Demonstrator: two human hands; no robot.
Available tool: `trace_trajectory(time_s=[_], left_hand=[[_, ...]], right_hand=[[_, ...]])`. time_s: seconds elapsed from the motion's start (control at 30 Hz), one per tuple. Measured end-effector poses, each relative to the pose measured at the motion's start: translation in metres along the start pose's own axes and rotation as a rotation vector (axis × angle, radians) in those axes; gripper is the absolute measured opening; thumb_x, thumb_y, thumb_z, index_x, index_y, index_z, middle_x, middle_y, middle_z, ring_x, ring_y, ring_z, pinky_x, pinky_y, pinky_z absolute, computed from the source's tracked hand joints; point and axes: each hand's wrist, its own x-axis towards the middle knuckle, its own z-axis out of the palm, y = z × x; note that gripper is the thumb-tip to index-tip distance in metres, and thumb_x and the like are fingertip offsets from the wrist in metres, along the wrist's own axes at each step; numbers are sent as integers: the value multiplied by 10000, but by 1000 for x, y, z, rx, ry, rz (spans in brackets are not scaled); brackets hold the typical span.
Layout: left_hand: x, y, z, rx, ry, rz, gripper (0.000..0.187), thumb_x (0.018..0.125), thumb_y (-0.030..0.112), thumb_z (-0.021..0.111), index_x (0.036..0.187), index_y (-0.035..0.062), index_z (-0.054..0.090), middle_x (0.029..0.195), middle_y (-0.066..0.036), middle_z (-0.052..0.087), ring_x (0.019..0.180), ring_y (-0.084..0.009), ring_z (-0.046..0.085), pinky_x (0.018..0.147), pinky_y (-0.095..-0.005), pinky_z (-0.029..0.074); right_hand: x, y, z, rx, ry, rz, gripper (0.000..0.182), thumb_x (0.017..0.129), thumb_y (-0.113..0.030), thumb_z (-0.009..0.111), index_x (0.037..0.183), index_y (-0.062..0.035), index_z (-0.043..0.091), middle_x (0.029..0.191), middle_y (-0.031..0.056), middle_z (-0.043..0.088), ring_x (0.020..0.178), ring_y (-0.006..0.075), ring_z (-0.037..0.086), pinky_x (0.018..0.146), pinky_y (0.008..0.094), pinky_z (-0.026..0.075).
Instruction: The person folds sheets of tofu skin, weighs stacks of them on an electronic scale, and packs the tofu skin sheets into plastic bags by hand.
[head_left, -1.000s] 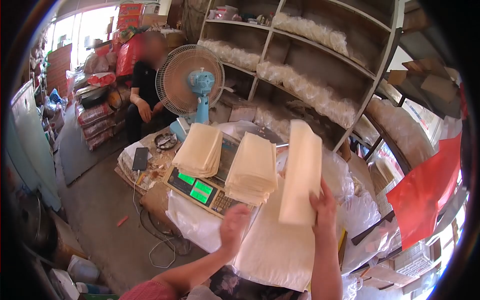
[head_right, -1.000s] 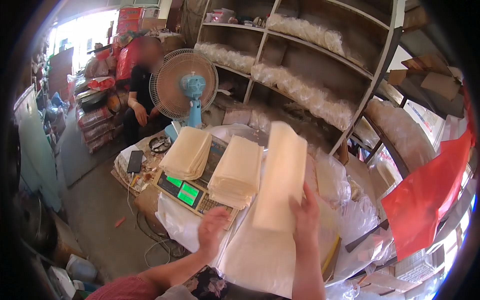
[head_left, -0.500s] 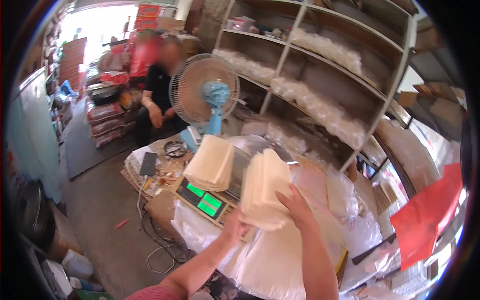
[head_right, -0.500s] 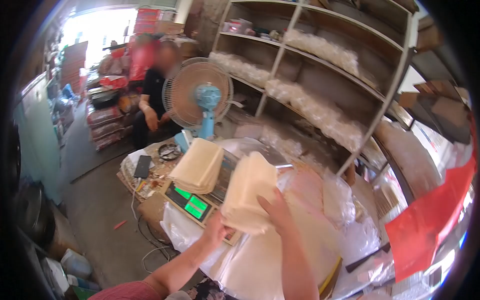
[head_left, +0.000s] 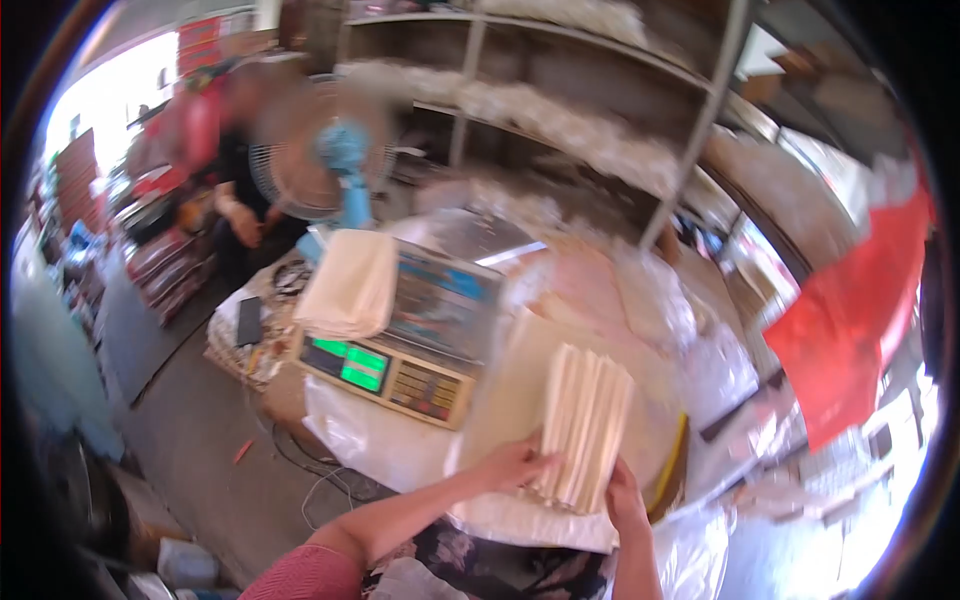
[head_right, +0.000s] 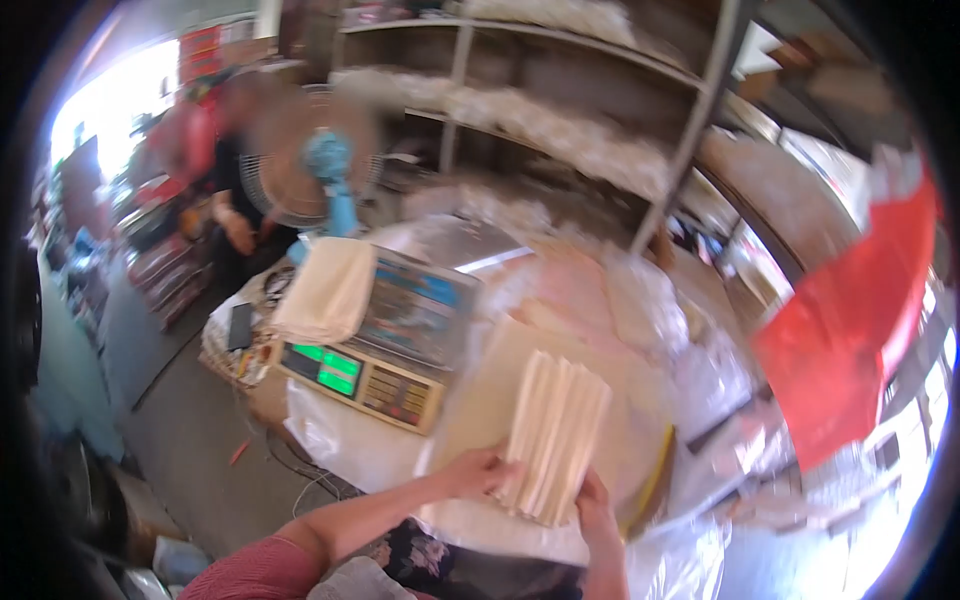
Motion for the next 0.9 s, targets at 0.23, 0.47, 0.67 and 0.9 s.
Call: trace_trajectory(time_s=[0.23,0.47,0.67,0.9], left_hand=[[41,-24,2,-575,239,-148,455,962,411,345,1120,32,542,1079,-166,577,1023,-241,541,833,-336,446],[18,40,14,-421,246,-91,478,974,342,326,1262,-18,450,1245,-212,506,1150,-314,477,995,-357,348],[24,47,-26,-617,68,416,481,968,281,391,1380,37,355,1404,-96,372,1265,-207,357,1074,-309,227],[21,35,-12,-672,28,96,663,925,545,340,1443,145,232,1377,-35,404,1274,-174,356,1012,-378,332]], right_hand=[[18,-35,7,146,307,335,439,926,-229,419,1288,17,449,1219,131,534,1112,223,514,945,313,397],[24,-43,53,207,385,257,524,951,-370,407,1300,21,427,1232,170,514,1116,230,501,944,350,413],[23,-63,20,161,177,-111,445,950,-286,430,1291,-1,442,1223,98,533,1129,197,491,951,330,396],[26,-68,18,183,203,193,450,915,-351,452,1250,-52,488,1185,70,554,1090,197,513,930,417,408]])
